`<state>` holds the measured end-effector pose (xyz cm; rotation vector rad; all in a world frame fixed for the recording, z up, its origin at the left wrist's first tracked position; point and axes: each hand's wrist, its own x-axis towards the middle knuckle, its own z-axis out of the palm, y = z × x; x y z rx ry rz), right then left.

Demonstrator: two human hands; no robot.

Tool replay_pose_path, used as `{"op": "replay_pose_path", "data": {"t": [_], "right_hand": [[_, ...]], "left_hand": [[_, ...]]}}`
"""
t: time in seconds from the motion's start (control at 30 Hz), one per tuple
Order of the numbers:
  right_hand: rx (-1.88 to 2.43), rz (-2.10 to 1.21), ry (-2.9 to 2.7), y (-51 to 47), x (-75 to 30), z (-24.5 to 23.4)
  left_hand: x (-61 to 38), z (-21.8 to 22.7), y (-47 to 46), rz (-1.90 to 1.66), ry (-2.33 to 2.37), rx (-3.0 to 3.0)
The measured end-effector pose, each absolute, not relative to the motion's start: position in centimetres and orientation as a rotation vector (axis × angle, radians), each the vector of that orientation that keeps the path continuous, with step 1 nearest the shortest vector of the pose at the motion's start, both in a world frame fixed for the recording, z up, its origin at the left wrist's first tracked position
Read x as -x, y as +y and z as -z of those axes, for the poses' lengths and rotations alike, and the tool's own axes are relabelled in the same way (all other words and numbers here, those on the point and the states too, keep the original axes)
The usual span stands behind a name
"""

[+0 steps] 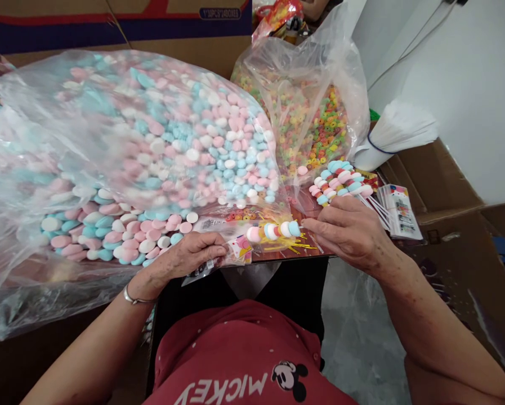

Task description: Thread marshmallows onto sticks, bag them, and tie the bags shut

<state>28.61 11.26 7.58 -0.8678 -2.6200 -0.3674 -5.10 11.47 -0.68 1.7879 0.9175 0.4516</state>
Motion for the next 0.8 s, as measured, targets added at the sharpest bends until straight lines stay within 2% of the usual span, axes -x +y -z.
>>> {"op": "replay_pose_path", "data": {"t": [0.57, 0.8], "right_hand": [[0.82, 0.321, -2.639, 10.94, -28.12, -7.54], [0.785, 0.054, -2.625, 11.51, -28.31, -7.23]], "left_hand": [[5.26, 1.12, 11.37, -0.432, 0.981, -1.88], [5.11, 0.67, 11.38, -0.415, 0.924, -1.959]]}}
